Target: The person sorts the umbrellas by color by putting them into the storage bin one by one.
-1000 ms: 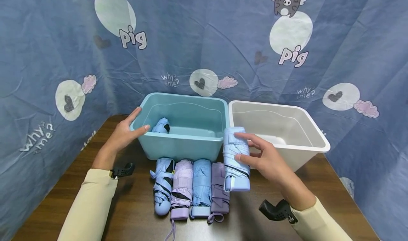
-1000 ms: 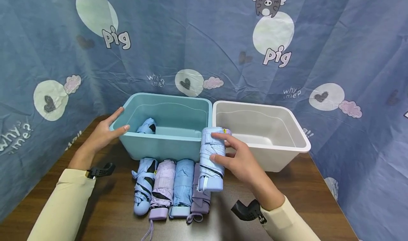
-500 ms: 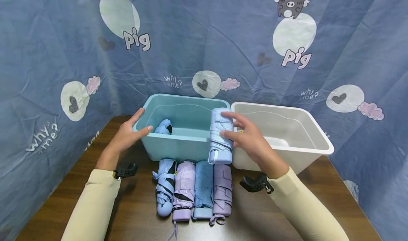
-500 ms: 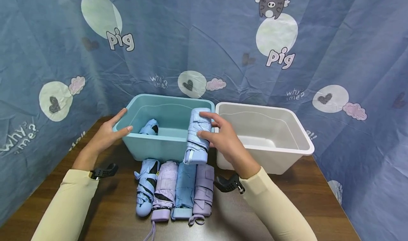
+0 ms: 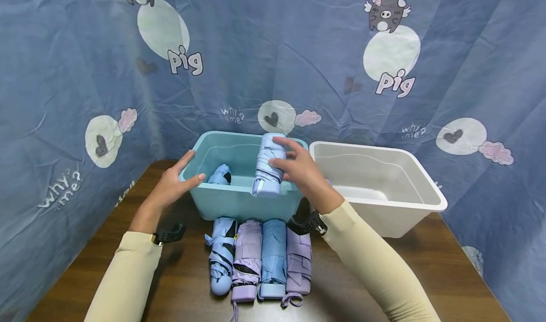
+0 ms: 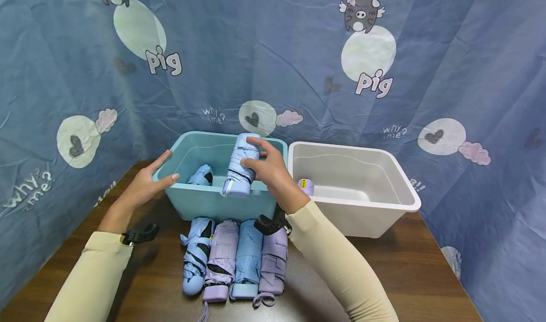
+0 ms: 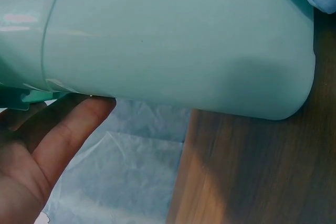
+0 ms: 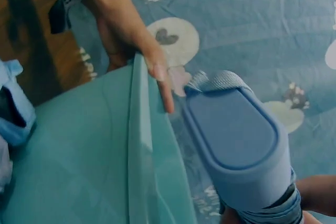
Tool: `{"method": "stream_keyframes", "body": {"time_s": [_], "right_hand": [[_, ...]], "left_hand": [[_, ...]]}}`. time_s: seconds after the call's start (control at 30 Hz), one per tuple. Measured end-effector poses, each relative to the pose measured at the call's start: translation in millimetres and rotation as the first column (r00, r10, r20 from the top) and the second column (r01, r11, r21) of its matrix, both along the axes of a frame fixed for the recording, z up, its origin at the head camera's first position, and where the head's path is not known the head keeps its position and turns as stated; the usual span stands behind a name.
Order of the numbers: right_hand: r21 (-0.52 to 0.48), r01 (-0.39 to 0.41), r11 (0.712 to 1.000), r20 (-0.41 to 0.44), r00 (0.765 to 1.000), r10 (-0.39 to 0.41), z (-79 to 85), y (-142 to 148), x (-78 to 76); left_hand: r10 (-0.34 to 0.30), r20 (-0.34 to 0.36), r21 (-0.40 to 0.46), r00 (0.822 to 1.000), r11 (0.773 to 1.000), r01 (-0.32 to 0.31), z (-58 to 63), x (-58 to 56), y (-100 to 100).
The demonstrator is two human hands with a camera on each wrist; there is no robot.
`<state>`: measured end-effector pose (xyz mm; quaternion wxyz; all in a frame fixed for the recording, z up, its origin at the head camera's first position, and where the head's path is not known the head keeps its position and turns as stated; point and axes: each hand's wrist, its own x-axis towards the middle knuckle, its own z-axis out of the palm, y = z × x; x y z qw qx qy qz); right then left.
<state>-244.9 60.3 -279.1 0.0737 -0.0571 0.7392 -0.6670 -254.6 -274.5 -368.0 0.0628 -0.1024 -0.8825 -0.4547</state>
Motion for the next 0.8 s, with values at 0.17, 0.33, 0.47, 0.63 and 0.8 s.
{"method": "stream_keyframes", "body": {"time_s": [0.17, 0.33, 0.47, 0.63, 0.8], "right_hand": [[-0.095, 0.027, 0.995, 0.024, 0.999, -0.025, -3.0, -22.6, -19.9], [-0.153, 0.064, 0.986, 0.025, 0.998, -0.061, -14.3, -40.9, -34.2], [-0.159, 0.105, 0.982, 0.053, 0.994, -0.098, -23.9, -56.3, -42.2], [-0.107, 0.137, 0.985, 0.044, 0.990, -0.132, -31.4, -70.7, -51.8], [-0.022, 0.134, 0.991, 0.027, 0.991, -0.133, -41.5, -75.2, -57.7]], "left_hand": [[0.003, -0.017, 0.013, 1.000, 1.000, -0.002, 1.1, 0.1, -1.8], [0.000, 0.004, 0.008, 1.000, 1.000, -0.001, -3.5, 2.2, -0.1], [0.005, 0.011, -0.007, 1.000, 1.000, -0.005, -7.3, 5.4, -0.9], [0.007, -0.010, -0.002, 1.000, 1.000, -0.007, -3.0, 3.3, -2.1], [0.012, -0.010, -0.010, 1.000, 1.000, -0.012, -1.8, 1.7, -0.7]]}}
